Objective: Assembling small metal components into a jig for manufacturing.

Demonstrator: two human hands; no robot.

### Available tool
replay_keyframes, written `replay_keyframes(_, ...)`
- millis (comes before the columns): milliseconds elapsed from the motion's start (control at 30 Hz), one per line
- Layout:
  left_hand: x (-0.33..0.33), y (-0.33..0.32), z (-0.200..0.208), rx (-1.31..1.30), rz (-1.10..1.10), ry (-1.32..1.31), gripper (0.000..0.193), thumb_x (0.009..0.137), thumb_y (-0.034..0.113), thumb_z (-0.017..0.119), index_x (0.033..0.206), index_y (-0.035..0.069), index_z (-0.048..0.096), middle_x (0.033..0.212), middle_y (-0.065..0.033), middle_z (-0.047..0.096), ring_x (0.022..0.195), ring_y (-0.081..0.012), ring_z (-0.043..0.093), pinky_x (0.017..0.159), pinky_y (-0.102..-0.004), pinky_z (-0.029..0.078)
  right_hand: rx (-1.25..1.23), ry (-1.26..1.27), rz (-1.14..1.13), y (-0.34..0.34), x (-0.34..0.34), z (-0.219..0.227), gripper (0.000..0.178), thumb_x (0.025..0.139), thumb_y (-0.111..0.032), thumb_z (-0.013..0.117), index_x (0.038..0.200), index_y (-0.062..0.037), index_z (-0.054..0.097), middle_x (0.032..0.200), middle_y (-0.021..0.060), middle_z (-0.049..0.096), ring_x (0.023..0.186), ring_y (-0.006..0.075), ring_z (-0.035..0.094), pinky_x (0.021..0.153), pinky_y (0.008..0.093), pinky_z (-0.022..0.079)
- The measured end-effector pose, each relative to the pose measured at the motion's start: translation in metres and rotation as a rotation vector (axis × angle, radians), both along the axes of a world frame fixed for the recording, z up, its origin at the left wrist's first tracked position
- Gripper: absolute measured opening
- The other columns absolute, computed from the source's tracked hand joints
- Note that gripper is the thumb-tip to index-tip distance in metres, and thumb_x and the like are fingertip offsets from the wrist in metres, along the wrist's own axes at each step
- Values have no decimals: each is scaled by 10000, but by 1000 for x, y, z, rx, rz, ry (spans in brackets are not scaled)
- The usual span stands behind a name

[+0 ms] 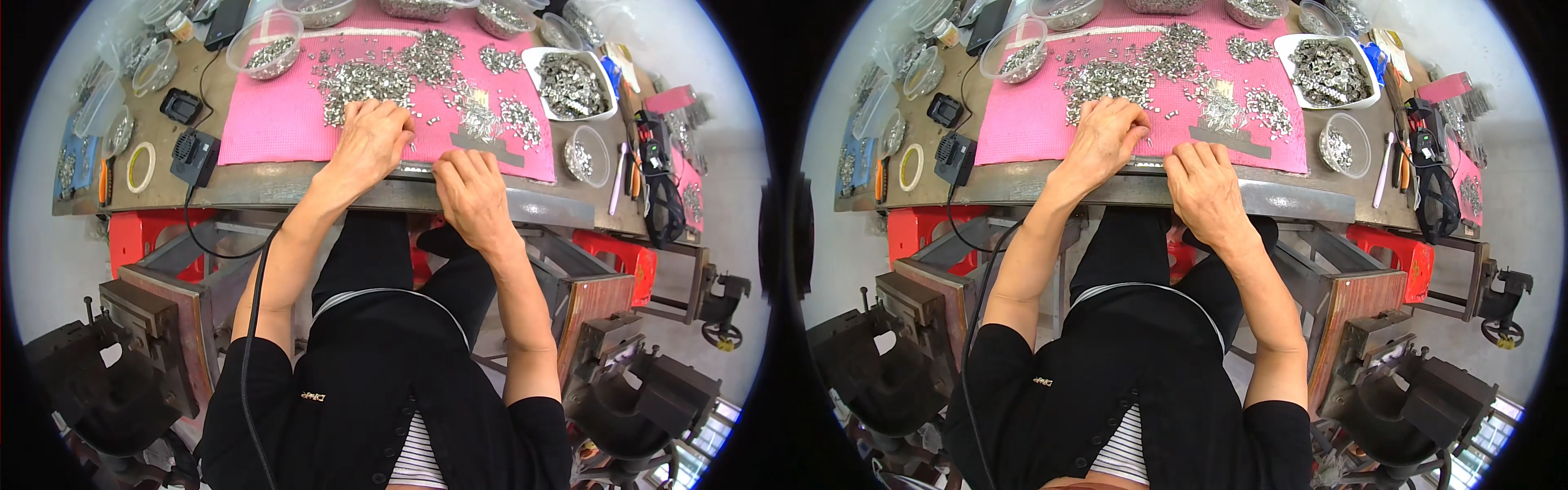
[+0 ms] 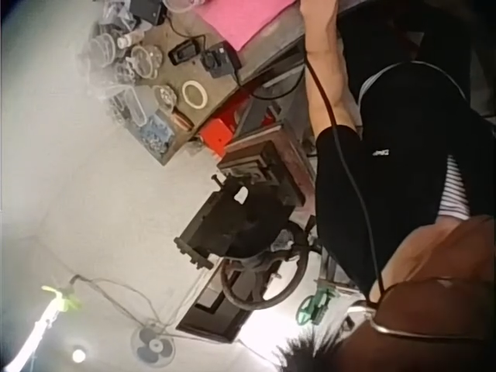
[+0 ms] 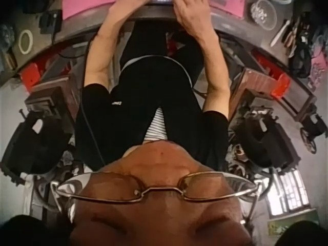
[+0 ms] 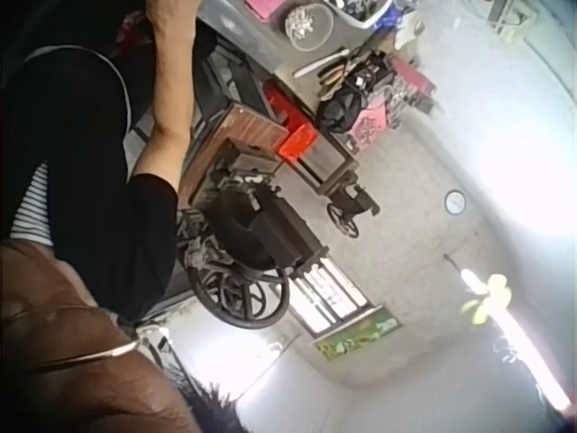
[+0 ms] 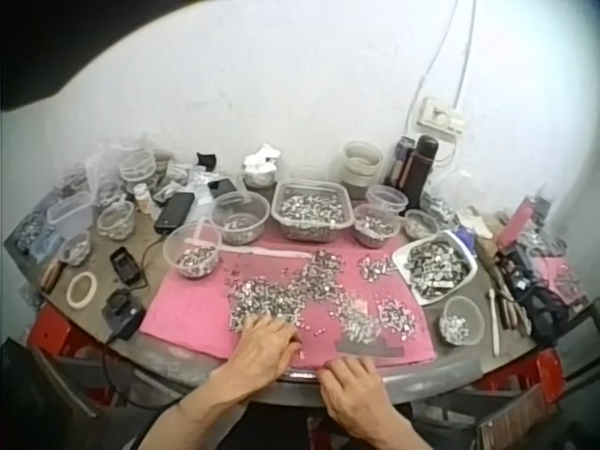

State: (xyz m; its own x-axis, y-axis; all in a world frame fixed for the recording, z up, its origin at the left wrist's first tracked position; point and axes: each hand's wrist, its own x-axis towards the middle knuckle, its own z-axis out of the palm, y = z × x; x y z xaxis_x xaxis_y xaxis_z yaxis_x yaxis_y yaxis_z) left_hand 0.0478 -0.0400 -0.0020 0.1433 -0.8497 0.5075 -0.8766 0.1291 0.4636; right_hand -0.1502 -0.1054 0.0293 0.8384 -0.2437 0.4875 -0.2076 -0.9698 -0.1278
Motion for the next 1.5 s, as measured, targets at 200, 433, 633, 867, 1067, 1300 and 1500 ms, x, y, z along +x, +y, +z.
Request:
replay_keyframes(200,-13,11,6,-9,-77,268,66,908,46,646,967,30,622,849,-103,628,845,-295,586,799,-408,446,251,-136,30,-11,-10,-7,207,815,5,684,1020,-19,663,1006,103,654,947,290,620,856,416,456)
replay_keyframes(433,-51,16,4,-71,-149,309,98,882,-4,650,966,9,600,901,-128,609,858,-320,581,779,-416,468,1060,-646,-267,-20,-29,-54,129,972,-21,655,1090,4,702,936,24,674,872,91,649,781,235,499)
replay_keyframes(633,-52,19,-3,-77,-103,190,127,854,-13,660,954,25,591,903,-124,595,858,-328,584,776,-433,474,1110,-641,-242,-19,-26,-55,141,991,-41,646,1115,-3,702,968,10,681,886,78,647,789,228,498)
replay_keyframes(867,-60,19,1,-80,-90,120,170,833,9,726,977,21,635,932,-117,649,875,-316,624,770,-408,509,1004,-616,-271,-22,-29,-50,127,975,-35,651,1081,-2,713,940,17,695,837,78,638,749,239,502)
replay_keyframes(1067,-53,32,-8,-193,-31,-43,218,793,93,780,1004,101,727,1044,-55,678,999,-284,601,947,-471,428,690,-547,-278,-39,-30,-32,106,922,-21,673,1018,-6,715,877,73,687,755,145,649,692,285,515)
replay_keyframes(1300,-62,36,-23,-206,37,41,464,835,85,763,1282,75,636,1104,-64,685,1021,-253,606,984,-430,368,401,-321,-434,-165,-22,-10,169,905,-73,637,1026,2,730,950,178,700,788,309,695,745,387,546)
replay_keyframes(1500,-61,35,-25,-204,47,39,485,844,100,770,1303,72,613,1099,-71,685,1026,-247,623,968,-415,369,477,-157,-471,-197,26,-23,201,838,-157,754,966,-2,750,936,185,737,837,311,717,773,397,550)
